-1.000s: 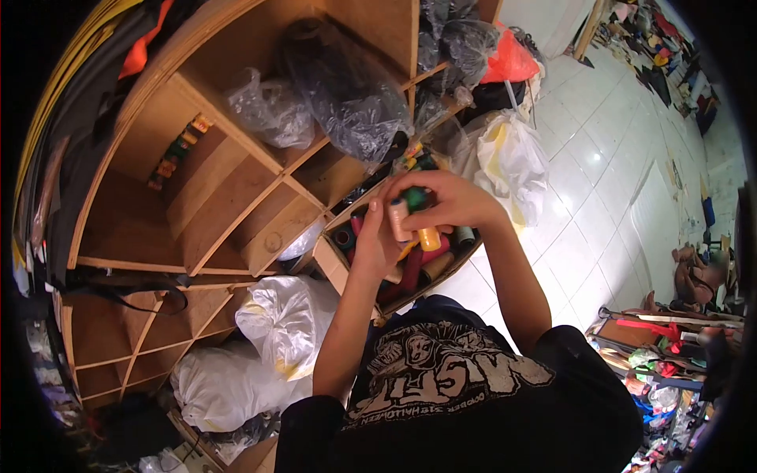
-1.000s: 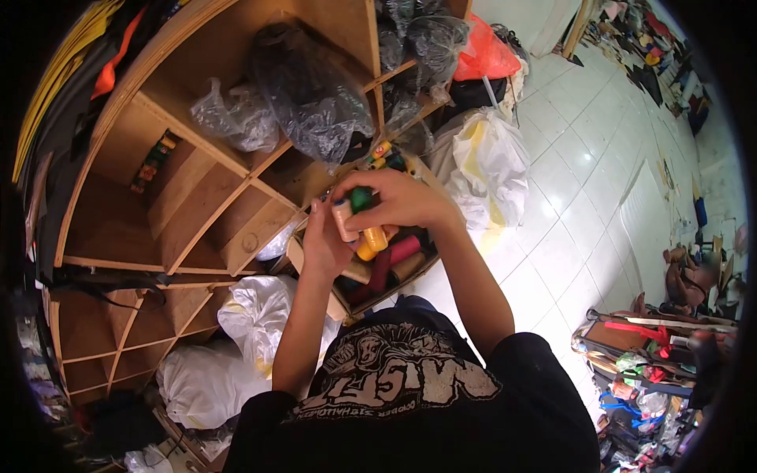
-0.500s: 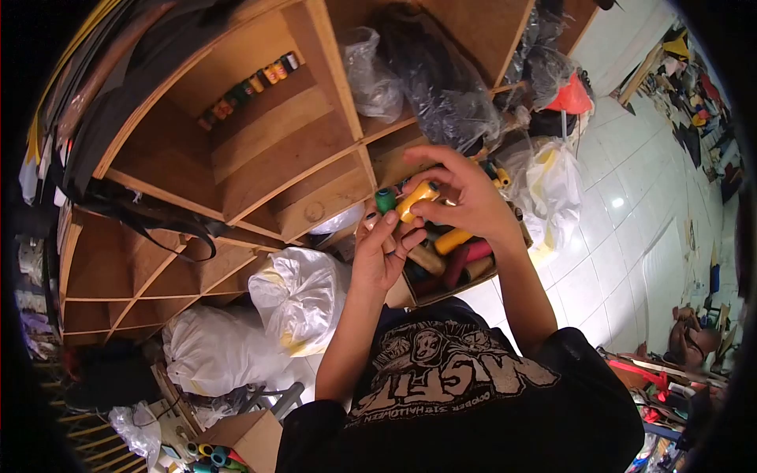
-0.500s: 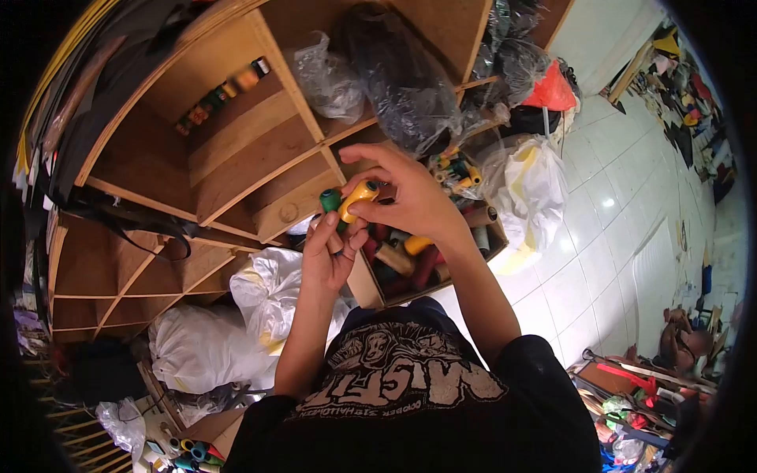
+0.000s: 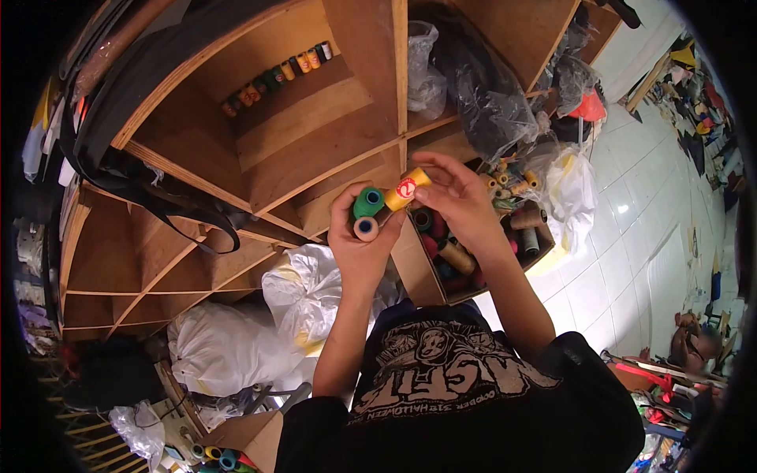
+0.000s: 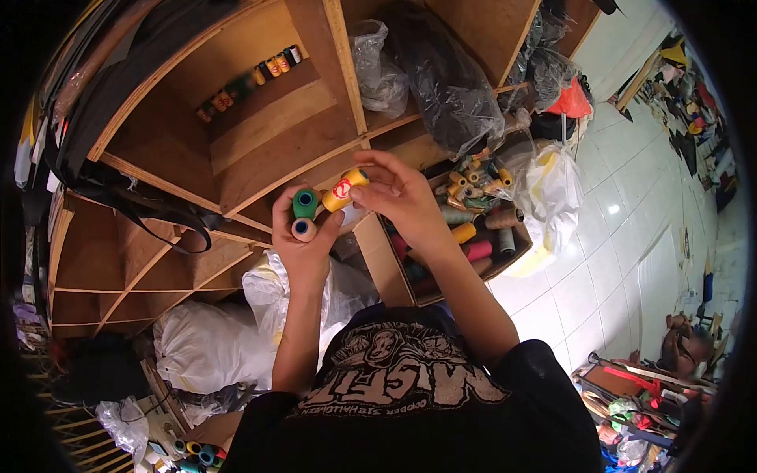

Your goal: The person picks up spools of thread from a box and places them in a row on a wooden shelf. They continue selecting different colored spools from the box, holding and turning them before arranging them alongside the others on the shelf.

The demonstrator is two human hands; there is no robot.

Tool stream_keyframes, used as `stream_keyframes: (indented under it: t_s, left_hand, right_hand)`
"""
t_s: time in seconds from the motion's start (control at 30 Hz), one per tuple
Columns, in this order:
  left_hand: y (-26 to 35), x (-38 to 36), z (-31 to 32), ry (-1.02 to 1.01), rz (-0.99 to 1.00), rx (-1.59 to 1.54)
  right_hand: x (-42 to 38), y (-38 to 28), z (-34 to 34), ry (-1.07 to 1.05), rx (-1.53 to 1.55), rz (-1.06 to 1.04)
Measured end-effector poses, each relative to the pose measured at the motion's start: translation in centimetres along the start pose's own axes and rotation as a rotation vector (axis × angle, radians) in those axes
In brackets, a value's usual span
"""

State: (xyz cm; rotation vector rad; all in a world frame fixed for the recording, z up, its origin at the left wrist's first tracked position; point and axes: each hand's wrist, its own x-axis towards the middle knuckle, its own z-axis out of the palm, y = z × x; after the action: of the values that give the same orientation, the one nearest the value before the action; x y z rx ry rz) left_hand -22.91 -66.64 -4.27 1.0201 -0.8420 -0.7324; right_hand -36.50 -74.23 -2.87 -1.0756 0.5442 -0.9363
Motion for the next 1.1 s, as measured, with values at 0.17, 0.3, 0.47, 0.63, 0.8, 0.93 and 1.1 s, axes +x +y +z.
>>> stream_keyframes:
  t_s: [0.17, 0.3, 0.47, 0.63, 0.8, 0.93, 1.1]
  left_hand:
    - [-1.4, 1.3, -2.0, 0.012, -0.021, -0.073]
    - [-0.5, 2.8, -2.9, 0.011, 0.026, 0.013]
    - [1.7, 5.6, -5.2, -0.199, 0.218, 0.454]
    - [2.3, 7.3, -5.3, -0.313, 0.259, 0.581]
    - [-0.7, 8.6, -7.6, -0.045, 0.159, 0.369]
    - [-3.5, 13.1, -12.8, 0.254, 0.195, 0.445]
    - [-5.9, 16.1, -16.4, 0.423, 0.154, 0.802]
  right_hand:
    - [1.1, 0.3, 0.8, -0.039, 0.008, -0.046]
    - [1.6, 0.7, 1.2, -0.073, -0.248, -0.054]
    - [3.2, 0.7, 1.5, -0.153, -0.851, -0.247]
    - [5.1, 1.5, 2.7, -0.151, -1.148, -0.485]
    - [7.5, 3.4, 3.5, -0.137, -0.901, -0.132]
    - [13.9, 7.5, 3.6, -0.119, -0.687, -0.172]
    - [24.3, 10.3, 8.9, -0.129, -0.706, -0.218]
